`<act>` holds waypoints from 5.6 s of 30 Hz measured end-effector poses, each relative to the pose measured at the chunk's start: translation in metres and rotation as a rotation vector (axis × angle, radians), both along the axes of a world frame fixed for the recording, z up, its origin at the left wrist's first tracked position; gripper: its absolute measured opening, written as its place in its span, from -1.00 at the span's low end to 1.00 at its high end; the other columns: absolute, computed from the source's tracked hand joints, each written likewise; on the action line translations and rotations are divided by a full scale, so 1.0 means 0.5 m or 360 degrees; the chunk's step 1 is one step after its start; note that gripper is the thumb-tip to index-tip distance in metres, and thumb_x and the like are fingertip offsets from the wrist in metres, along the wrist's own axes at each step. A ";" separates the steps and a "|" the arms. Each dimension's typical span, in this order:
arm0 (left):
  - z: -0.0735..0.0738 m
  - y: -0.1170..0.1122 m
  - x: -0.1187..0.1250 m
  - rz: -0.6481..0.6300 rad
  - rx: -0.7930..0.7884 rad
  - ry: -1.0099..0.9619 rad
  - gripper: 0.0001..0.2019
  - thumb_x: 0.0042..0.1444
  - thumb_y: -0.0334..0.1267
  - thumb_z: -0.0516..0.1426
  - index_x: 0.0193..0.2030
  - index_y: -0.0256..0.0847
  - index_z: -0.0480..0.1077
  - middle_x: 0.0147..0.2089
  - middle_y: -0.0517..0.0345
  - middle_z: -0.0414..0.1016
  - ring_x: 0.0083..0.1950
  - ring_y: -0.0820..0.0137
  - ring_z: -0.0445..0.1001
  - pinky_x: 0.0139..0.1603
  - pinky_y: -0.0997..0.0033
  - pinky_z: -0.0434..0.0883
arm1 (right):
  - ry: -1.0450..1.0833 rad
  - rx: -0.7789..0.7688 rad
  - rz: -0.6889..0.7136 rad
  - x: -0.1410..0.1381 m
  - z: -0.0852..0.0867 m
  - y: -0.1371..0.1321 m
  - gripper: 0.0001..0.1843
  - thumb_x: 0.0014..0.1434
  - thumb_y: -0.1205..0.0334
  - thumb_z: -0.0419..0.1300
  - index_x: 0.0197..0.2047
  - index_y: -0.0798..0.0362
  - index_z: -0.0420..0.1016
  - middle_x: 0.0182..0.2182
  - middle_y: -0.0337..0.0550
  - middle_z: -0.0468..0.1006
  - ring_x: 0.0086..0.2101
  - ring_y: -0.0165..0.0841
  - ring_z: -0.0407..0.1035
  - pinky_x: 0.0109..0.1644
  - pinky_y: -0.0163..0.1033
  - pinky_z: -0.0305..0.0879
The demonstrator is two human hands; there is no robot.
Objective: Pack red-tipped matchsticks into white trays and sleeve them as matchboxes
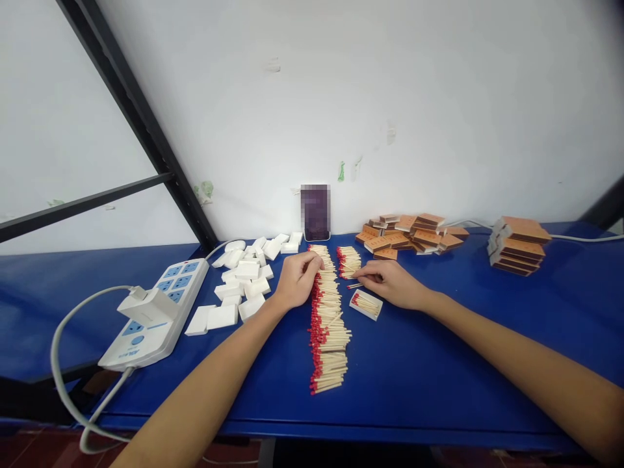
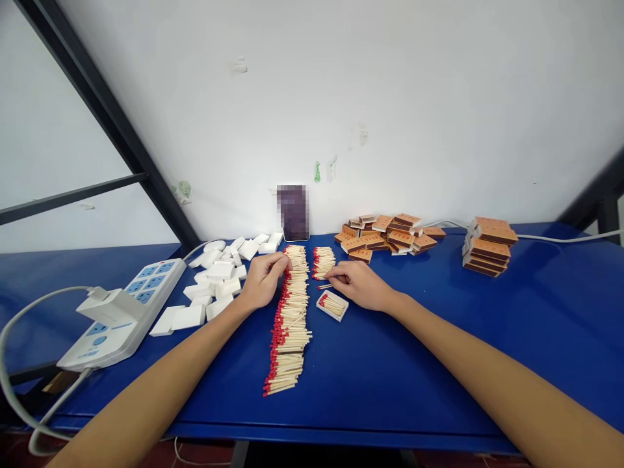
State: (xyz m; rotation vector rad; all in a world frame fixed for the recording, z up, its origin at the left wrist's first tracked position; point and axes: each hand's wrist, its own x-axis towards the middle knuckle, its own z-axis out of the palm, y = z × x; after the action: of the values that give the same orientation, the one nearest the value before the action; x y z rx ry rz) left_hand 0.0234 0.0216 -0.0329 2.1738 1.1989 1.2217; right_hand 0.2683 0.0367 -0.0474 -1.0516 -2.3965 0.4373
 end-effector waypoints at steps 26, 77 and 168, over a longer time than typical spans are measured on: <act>0.082 -0.120 0.060 -0.0712 0.0258 0.1270 -0.74 0.16 -0.23 0.03 -0.16 -0.21 0.51 -0.20 0.02 0.56 0.00 0.16 0.33 0.08 0.10 0.18 | 0.0074 -0.0011 0.0113 0.009 -0.007 0.003 -0.72 0.27 0.22 0.08 -0.18 0.04 0.63 -0.45 -0.18 0.54 -0.46 -0.39 0.29 -0.39 -0.29 0.12; -0.028 0.009 0.012 0.0135 -0.0168 -0.0414 -0.56 0.28 -0.07 -0.12 -0.49 -0.25 0.36 -0.59 0.26 0.10 -0.51 0.47 0.14 -0.42 0.42 0.12 | 0.0021 0.0036 0.0055 0.006 -0.007 0.001 -0.69 0.23 0.31 0.05 -0.15 0.01 0.63 -0.41 -0.16 0.53 -0.44 -0.37 0.34 -0.35 -0.29 0.19; -0.023 0.002 0.014 0.0053 -0.0022 -0.0104 -0.58 0.32 -0.13 -0.12 -0.42 -0.26 0.42 -0.41 0.16 0.35 -0.35 0.43 0.34 -0.28 0.42 0.26 | -0.0144 -0.0200 0.0048 0.014 0.025 -0.001 -0.52 0.26 -0.14 0.06 0.00 -0.04 0.62 -0.42 -0.16 0.47 -0.43 -0.35 0.30 -0.38 -0.28 0.15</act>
State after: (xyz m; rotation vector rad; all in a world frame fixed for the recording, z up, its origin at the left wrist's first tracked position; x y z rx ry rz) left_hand 0.0302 0.0228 -0.0446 2.0954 1.2178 1.2835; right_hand 0.2751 0.0362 -0.0351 -1.1125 -2.4951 0.5689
